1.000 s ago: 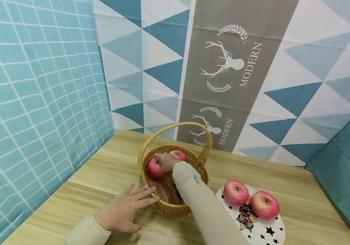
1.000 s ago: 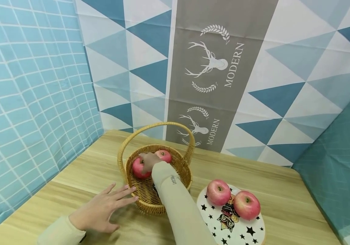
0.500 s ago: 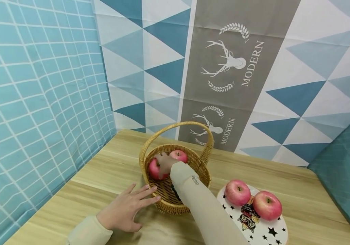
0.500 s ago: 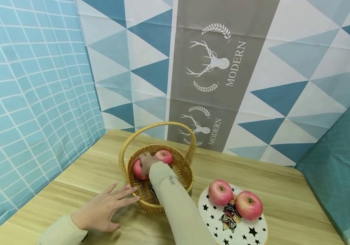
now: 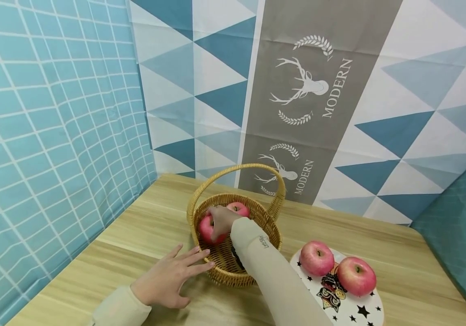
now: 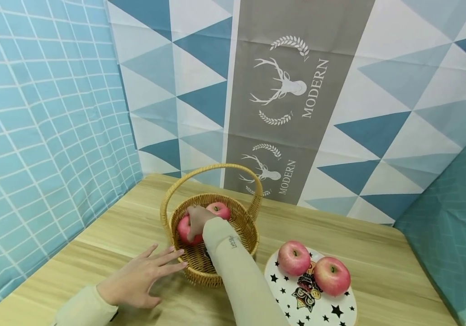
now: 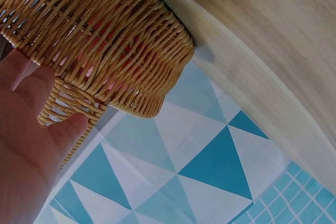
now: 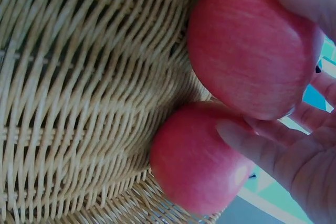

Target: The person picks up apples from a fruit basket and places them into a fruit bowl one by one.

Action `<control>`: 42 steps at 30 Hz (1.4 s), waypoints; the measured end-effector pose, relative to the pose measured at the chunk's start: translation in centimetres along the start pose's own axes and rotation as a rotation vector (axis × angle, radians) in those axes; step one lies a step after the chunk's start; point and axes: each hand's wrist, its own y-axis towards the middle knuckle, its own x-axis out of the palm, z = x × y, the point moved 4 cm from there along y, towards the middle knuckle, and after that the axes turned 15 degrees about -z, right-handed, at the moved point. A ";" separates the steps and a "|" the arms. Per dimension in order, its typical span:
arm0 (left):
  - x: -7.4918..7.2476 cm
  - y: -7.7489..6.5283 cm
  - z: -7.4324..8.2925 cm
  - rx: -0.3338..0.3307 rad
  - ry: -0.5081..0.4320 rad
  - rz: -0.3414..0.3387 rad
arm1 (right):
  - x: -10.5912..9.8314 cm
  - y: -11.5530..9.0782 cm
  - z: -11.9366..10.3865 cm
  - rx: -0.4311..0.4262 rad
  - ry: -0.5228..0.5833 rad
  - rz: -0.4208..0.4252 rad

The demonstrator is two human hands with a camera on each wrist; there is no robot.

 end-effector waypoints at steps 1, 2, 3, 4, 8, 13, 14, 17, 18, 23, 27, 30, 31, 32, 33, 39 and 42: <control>0.0 0.0 0.0 -0.001 -0.004 -0.003 | -0.1 -0.1 0.0 -0.005 -0.009 0.003; 0.1 -0.1 0.0 -0.003 -0.008 -0.005 | -0.1 -0.2 0.0 -0.009 -0.017 0.008; 0.1 -0.1 0.0 -0.004 -0.012 -0.006 | -0.2 -0.3 -0.1 -0.015 -0.020 0.012; 0.1 -0.2 0.0 -0.003 -0.017 -0.008 | -0.4 -0.4 -0.1 -0.020 -0.022 0.015; 0.0 -0.2 0.0 0.001 -0.031 -0.010 | -1.0 -0.8 -0.2 -0.033 -0.040 0.020; -0.1 0.0 -0.1 0.007 -0.043 -0.016 | -1.8 -1.7 -0.4 -0.037 -0.075 0.000; -0.1 0.0 -0.1 0.007 -0.044 -0.017 | -2.0 -1.9 -0.4 -0.036 -0.085 -0.004; -0.1 0.1 -0.1 0.006 -0.044 -0.021 | -2.7 -2.6 -0.4 -0.025 -0.099 -0.012; -0.1 0.1 -0.1 0.006 -0.044 -0.020 | -3.0 -2.8 -0.4 -0.023 -0.094 -0.014; -0.1 0.1 -0.1 0.005 -0.048 -0.022 | -4.0 -4.0 -0.4 -0.041 -0.080 -0.017; -0.1 0.0 -0.1 0.006 -0.052 -0.021 | -4.5 -4.5 -0.1 -0.085 -0.106 0.016; -0.1 0.0 -0.1 0.008 -0.058 -0.019 | -4.7 -4.8 0.2 -0.125 -0.128 0.058; -0.1 0.0 -0.1 0.009 -0.061 -0.018 | -4.7 -4.9 0.3 -0.131 -0.127 0.065; -0.1 0.0 -0.1 0.010 -0.064 -0.017 | -4.7 -5.0 0.5 -0.137 -0.124 0.071; -0.1 0.0 -0.1 0.010 -0.068 -0.018 | -4.8 -5.1 0.5 -0.142 -0.118 0.072; -0.1 0.0 -0.1 0.008 -0.067 -0.017 | -4.8 -6.1 0.7 -0.161 -0.103 0.080; 0.0 0.0 -0.1 0.006 -0.051 -0.007 | -4.6 -6.5 0.8 -0.161 -0.118 0.075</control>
